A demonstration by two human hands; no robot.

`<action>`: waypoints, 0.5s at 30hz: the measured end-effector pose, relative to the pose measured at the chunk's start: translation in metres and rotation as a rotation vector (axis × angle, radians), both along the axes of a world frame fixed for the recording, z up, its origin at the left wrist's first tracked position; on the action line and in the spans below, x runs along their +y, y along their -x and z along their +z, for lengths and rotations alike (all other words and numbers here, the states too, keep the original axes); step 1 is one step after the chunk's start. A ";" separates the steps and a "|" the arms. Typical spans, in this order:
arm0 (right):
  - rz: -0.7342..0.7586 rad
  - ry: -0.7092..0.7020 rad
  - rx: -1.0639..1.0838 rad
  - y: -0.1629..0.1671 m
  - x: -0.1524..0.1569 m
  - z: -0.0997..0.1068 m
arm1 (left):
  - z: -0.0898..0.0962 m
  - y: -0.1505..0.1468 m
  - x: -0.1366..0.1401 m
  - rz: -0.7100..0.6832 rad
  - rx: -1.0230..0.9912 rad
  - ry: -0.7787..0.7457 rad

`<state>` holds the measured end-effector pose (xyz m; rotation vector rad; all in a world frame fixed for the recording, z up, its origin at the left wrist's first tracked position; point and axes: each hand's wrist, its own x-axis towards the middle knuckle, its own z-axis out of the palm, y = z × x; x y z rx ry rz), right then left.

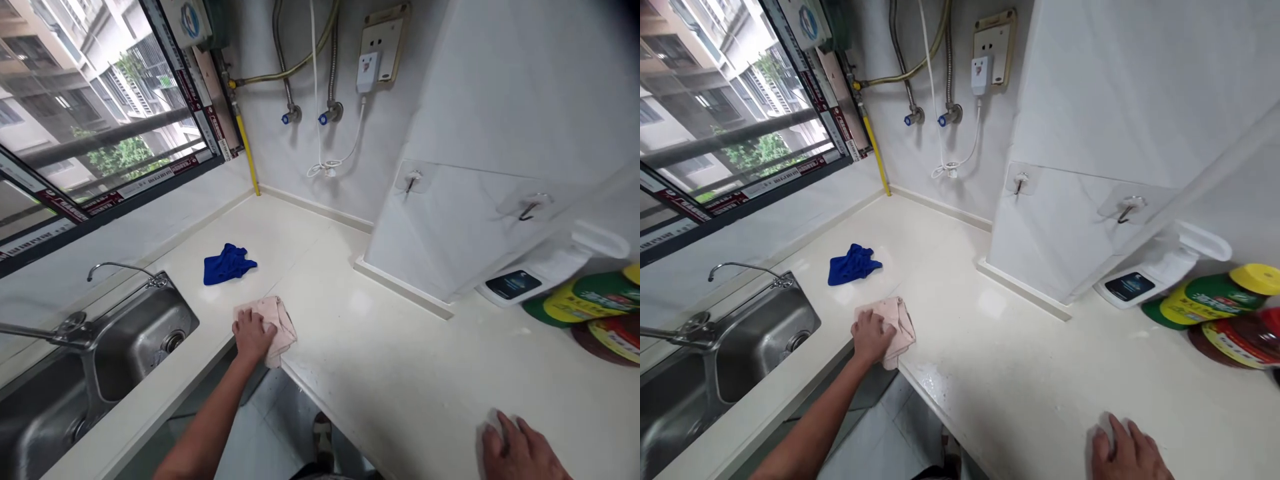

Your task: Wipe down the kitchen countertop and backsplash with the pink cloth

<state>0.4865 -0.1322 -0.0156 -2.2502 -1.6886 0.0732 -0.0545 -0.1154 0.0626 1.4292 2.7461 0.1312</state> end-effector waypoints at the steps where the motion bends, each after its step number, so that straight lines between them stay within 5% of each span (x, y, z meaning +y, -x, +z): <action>1: -0.008 0.001 0.003 0.003 0.000 0.004 | -0.003 -0.003 0.003 0.021 0.004 -0.006; 10: -0.010 0.008 0.048 0.003 -0.001 0.002 | -0.013 -0.042 0.003 0.024 0.026 -0.008; 15: 0.015 0.023 0.079 0.002 -0.002 0.006 | -0.026 -0.119 -0.028 -0.101 0.009 -0.030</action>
